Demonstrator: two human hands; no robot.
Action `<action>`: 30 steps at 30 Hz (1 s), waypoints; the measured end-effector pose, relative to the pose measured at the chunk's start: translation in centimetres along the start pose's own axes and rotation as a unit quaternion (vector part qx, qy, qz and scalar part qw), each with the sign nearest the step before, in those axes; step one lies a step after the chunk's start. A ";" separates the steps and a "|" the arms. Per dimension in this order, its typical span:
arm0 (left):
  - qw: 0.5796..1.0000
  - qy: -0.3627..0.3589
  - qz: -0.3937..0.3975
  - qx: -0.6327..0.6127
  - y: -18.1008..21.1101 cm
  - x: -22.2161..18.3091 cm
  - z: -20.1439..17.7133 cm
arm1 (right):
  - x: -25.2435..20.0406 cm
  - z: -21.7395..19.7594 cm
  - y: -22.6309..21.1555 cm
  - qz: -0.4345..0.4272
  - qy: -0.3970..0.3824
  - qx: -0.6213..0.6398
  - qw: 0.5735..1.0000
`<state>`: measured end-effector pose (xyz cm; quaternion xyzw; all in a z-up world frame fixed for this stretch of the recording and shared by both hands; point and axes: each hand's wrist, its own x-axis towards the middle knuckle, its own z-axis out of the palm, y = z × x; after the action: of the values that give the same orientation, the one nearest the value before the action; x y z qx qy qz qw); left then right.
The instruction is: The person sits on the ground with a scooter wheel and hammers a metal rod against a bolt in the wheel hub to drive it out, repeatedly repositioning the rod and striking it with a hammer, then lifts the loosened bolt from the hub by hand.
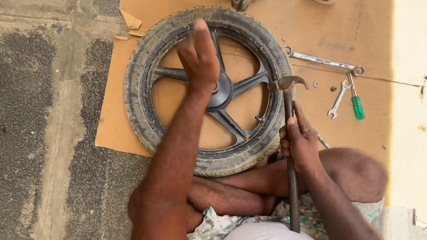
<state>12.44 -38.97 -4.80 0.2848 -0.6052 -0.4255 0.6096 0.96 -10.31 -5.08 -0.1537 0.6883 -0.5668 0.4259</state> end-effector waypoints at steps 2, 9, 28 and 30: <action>0.999 0.048 0.005 0.021 -3.6 2.9 -0.4 | 0.7 -0.1 0.7 0.019 0.001 0.003 1.000; 0.994 -0.103 0.030 0.009 -0.2 2.0 0.2 | 1.5 1.3 0.8 0.040 0.020 -0.026 0.999; 0.963 -0.260 0.013 -0.066 2.4 -2.5 2.3 | -4.3 -0.7 -5.6 -0.186 -0.042 -0.192 0.963; 0.965 -0.251 -0.001 -0.073 1.9 -2.4 2.4 | -4.8 -1.1 -5.0 -0.206 -0.048 -0.214 0.954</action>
<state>10.61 -35.62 -4.13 0.1243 -0.7059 -0.5267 0.4570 1.58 -7.80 1.48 -0.4069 0.7252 -0.4738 0.2899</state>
